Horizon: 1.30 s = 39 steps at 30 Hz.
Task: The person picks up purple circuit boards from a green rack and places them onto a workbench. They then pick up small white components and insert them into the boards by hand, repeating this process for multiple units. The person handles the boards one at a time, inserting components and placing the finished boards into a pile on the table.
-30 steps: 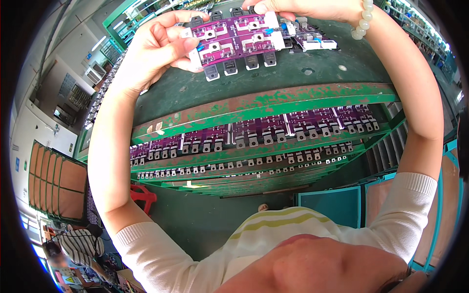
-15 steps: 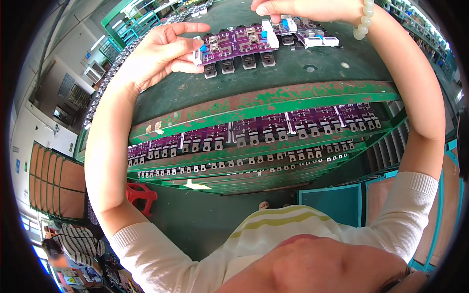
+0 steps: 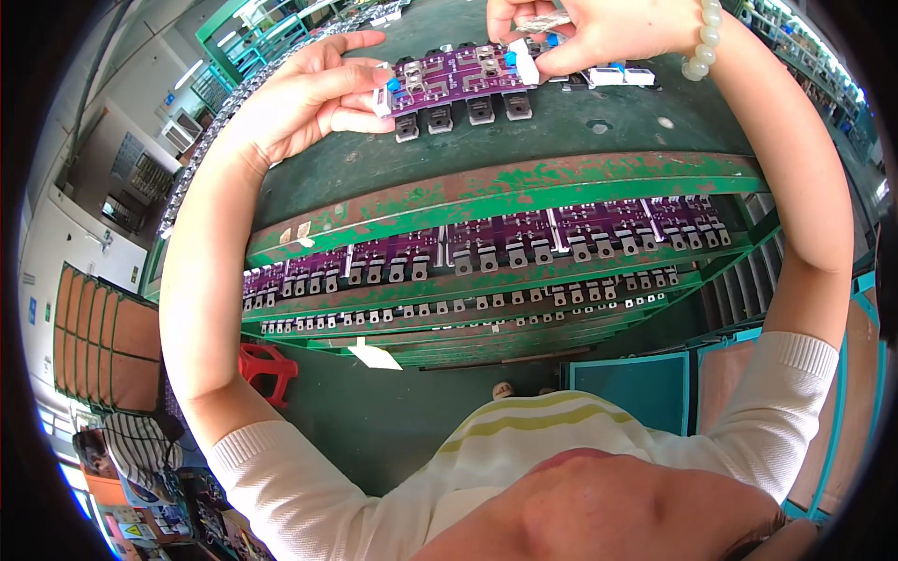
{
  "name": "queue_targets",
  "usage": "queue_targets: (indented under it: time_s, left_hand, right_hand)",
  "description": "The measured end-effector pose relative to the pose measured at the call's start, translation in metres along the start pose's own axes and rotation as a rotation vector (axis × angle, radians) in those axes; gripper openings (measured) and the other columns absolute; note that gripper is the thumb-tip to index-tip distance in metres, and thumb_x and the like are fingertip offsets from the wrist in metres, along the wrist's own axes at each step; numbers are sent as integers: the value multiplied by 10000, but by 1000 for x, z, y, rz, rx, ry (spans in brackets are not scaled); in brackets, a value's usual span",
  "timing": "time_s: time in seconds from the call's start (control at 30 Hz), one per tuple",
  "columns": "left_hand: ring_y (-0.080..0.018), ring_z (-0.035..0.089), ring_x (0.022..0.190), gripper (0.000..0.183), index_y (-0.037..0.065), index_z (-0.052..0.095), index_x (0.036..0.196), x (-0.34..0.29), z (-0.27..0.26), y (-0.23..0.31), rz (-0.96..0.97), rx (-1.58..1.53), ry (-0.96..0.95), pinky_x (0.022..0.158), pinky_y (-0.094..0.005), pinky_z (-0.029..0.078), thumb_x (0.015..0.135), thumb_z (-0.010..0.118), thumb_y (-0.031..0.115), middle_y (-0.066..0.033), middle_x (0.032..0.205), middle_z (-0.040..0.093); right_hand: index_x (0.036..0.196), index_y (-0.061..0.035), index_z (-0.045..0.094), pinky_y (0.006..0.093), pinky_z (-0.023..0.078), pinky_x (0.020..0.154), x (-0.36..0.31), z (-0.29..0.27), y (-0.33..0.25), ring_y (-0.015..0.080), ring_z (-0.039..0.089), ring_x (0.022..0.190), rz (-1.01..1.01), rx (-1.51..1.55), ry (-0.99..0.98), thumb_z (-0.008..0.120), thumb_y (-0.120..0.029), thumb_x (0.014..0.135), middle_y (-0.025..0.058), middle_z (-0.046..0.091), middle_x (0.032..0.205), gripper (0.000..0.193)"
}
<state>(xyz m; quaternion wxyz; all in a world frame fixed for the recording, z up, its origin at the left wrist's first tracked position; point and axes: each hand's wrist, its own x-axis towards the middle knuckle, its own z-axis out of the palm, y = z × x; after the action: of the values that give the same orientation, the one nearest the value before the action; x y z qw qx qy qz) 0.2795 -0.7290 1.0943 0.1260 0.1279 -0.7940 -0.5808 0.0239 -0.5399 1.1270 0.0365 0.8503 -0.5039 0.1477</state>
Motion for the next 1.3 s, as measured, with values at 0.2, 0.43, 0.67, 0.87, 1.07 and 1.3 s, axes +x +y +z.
queue_targets:
  time_s: [0.2,0.43,0.67,0.87,1.07,1.3]
  left_hand:
    - [-270,717,1070,720,-44,210,1545,2,0,0,21,-49,-39,866,-390,665,957,622,-6,-234,1413,497]
    - [-296,713,1075,714,-43,184,1546,4,-5,-1,2,-91,-65,874,-393,664,965,599,-53,-248,1411,499]
    - [-280,702,1111,711,-43,170,1550,4,-3,0,9,-60,-84,861,-362,666,979,594,-15,-267,1492,453]
    - [-273,683,1158,699,-35,179,1559,1,0,0,42,-6,-80,890,-349,654,983,572,11,-262,1518,445]
    - [-287,673,1179,705,-20,204,1559,2,2,0,41,2,-62,897,-353,651,960,575,-3,-259,1508,458]
    - [-286,690,1142,677,-21,222,1546,1,1,0,56,16,-69,878,-345,655,973,580,21,-255,1472,498]
  right_hand:
    - [1039,-23,695,366,561,799,-1,0,2,294,726,888,-104,-74,34,835,-168,762,147,739,956,343]
    - [1044,-38,699,365,563,778,-1,0,0,287,729,852,-94,-78,28,842,-166,765,136,741,924,338]
    - [1039,-23,698,352,558,751,0,0,-2,271,725,819,-53,-45,11,801,-171,832,143,738,901,275]
    - [1046,-25,701,354,557,745,-1,-2,-5,280,724,812,-47,-74,18,789,-176,847,147,738,895,265]
    - [1042,-38,706,363,557,749,-1,-3,-7,299,720,821,-69,-104,24,790,-169,842,138,737,894,254]
    - [1051,-40,710,366,556,785,0,-5,-14,280,721,865,-12,-78,18,798,-163,842,130,740,930,258]
